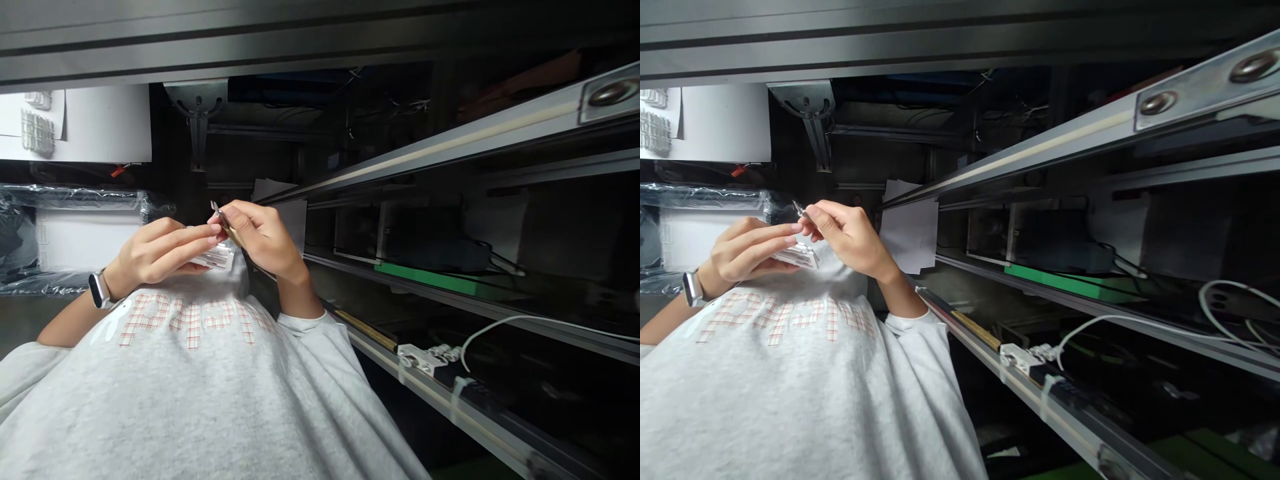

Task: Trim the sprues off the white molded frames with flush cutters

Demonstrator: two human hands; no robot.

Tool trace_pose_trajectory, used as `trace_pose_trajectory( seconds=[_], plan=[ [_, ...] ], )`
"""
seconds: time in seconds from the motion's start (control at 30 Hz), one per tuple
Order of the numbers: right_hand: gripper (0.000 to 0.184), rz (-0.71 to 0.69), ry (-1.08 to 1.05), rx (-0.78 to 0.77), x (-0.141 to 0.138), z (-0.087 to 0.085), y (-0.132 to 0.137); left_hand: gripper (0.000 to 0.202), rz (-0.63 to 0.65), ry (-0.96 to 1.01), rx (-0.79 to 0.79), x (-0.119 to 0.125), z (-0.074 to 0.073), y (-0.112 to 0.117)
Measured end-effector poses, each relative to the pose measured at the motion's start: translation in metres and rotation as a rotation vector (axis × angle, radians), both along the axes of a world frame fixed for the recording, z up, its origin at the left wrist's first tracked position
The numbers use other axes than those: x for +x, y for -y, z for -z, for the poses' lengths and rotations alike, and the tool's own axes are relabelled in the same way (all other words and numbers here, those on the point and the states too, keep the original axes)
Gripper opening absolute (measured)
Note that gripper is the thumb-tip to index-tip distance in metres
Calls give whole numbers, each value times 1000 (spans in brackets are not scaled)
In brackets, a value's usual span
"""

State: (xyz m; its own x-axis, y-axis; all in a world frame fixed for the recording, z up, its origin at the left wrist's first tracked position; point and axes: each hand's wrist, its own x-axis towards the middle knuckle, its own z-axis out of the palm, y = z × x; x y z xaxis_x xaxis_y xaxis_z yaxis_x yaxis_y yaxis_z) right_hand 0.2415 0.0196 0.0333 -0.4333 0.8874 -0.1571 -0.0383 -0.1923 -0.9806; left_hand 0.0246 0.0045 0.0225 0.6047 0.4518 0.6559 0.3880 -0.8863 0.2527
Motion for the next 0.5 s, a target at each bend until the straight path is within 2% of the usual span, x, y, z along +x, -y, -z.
trace_pose_trajectory(
  seconds=[0.1,0.17,0.27,0.37,0.5],
  plan=[
    [49,-2,-12,-36,0,-1,1,48,4,-18,15,3,0,-2],
    [50,9,-23,-43,0,0,2,55,-20,-36,-3,0,2,-4],
    [50,58,-65,-101,1,4,3,69,-139,-58,-85,-14,8,-7],
    [49,107,-107,-152,2,10,3,69,-280,-64,-166,-26,16,-10],
    [42,130,-92,-66,3,17,3,69,-275,54,-178,-25,23,-13]
  ],
)
